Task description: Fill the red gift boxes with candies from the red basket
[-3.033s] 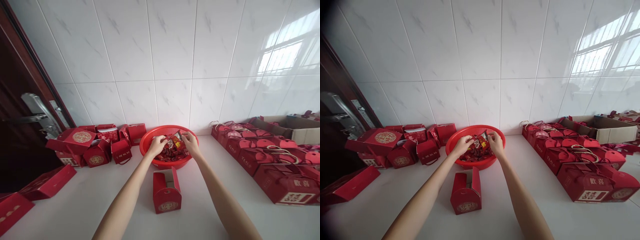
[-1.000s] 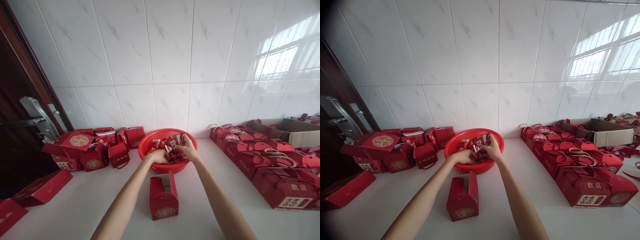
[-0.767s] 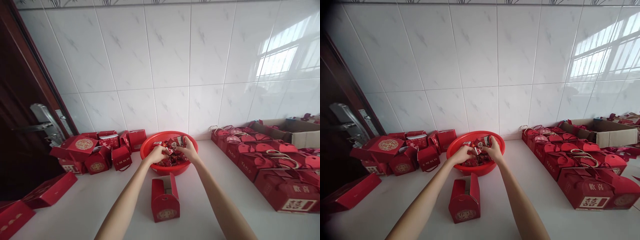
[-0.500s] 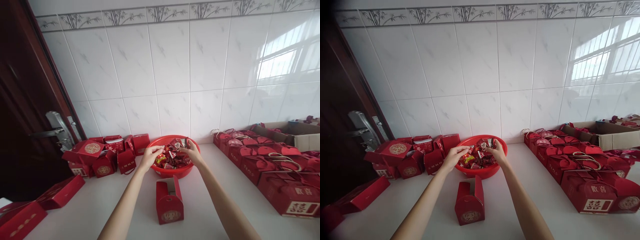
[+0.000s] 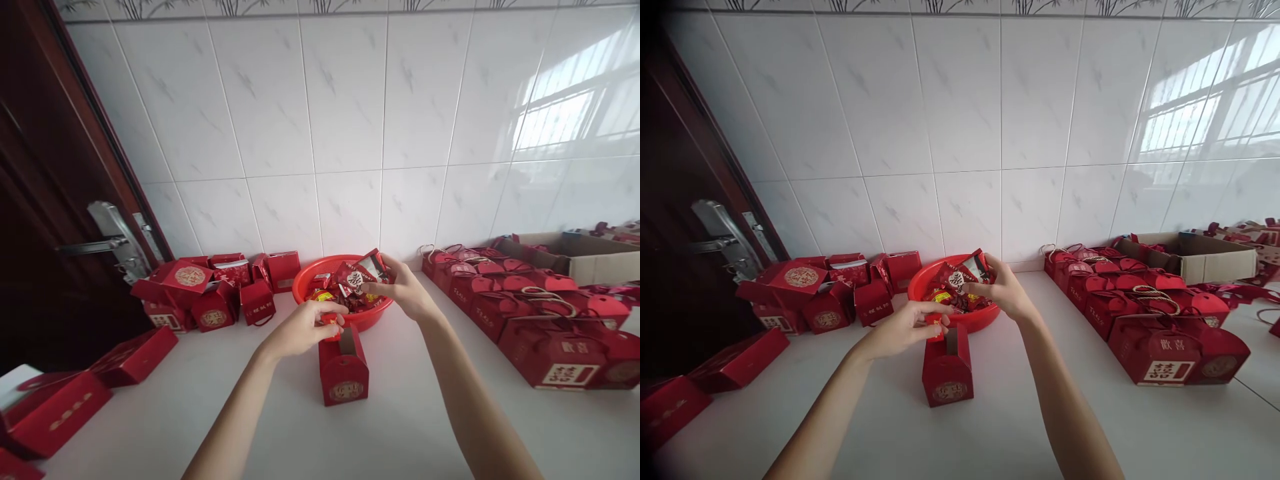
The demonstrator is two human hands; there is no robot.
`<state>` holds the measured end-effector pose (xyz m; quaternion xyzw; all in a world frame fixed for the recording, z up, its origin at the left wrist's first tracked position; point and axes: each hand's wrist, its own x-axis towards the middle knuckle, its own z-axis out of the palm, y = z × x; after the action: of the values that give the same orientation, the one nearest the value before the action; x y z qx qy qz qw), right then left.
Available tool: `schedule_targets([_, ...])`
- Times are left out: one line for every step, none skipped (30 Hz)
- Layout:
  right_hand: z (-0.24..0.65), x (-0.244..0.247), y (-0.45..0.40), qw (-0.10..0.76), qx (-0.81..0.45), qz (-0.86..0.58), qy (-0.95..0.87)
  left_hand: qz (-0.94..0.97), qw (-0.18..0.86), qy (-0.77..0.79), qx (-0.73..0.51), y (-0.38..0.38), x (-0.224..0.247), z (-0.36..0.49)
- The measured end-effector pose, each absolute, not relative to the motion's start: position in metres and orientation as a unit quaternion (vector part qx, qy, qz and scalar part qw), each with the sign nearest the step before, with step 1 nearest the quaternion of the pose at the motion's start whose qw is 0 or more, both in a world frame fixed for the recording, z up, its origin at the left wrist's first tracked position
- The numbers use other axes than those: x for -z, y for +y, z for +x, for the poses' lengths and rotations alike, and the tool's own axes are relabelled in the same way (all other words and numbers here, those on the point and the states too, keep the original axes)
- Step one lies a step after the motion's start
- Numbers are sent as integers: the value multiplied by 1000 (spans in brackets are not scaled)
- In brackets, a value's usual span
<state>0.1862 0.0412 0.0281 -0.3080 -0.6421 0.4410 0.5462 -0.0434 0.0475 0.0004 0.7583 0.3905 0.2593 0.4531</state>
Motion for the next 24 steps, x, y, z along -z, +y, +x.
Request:
schedule_targets([185,-29,38,541,-435,-309,-650,768,437,393,-255,45,0,-42])
schedule_targets([184,-29,35,536,-425,-312,-659,779,415,397,-253,42,1,-41])
schedule_targets([184,-30,33,529,-414,-317,-669,791,386,400,-254,40,1,-41])
schedule_targets([183,-30,32,523,-402,-323,-679,804,351,405,-256,38,1,-41])
schedule_targets([182,-30,30,515,-391,-331,-688,816,313,413,-256,36,0,-42])
schedule_targets([181,-30,29,507,-380,-339,-696,826,273,424,-254,34,-1,-43])
schedule_targets([180,-30,29,499,-372,-346,-701,834,234,436,-244,33,-1,-44])
schedule_targets([179,-29,28,494,-367,-351,-706,841,203,446,-228,31,-2,-45])
schedule_targets([178,-29,27,491,-364,-352,-708,847,181,455,-205,29,-2,-45])
schedule_targets([176,-29,26,491,-364,-350,-710,852,171,461,-179,28,-2,-45])
schedule_targets([173,-28,26,489,-369,-346,-711,856,168,464,-156,26,-1,-44])
schedule_targets([171,-27,25,485,-377,-341,-711,857,171,465,-140,25,1,-42])
schedule_targets([168,-26,25,478,-388,-335,-714,858,176,464,-133,24,3,-40])
schedule_targets([165,-25,25,467,-401,-326,-718,859,183,461,-128,23,5,-38])
schedule_targets([162,-24,26,453,-415,-317,-723,860,193,455,-123,22,6,-35])
schedule_targets([160,-23,26,437,-431,-305,-728,862,208,449,-113,22,8,-34])
schedule_targets([157,-22,27,421,-450,-292,-731,862,224,444,-98,22,9,-33])
schedule_targets([156,-21,28,408,-469,-279,-732,861,239,443,-80,22,9,-32])
schedule_targets([155,-21,29,398,-487,-267,-730,858,252,444,-64,22,8,-32])
schedule_targets([155,-21,29,391,-503,-258,-726,853,263,447,-52,22,7,-33])
schedule_targets([155,-21,30,388,-516,-251,-721,850,270,450,-46,22,6,-34])
schedule_targets([155,-22,29,388,-525,-245,-717,849,276,449,-42,21,4,-34])
schedule_targets([156,-22,29,389,-532,-240,-713,848,282,447,-40,21,2,-34])
schedule_targets([156,-23,29,388,-538,-234,-711,847,287,446,-37,20,1,-34])
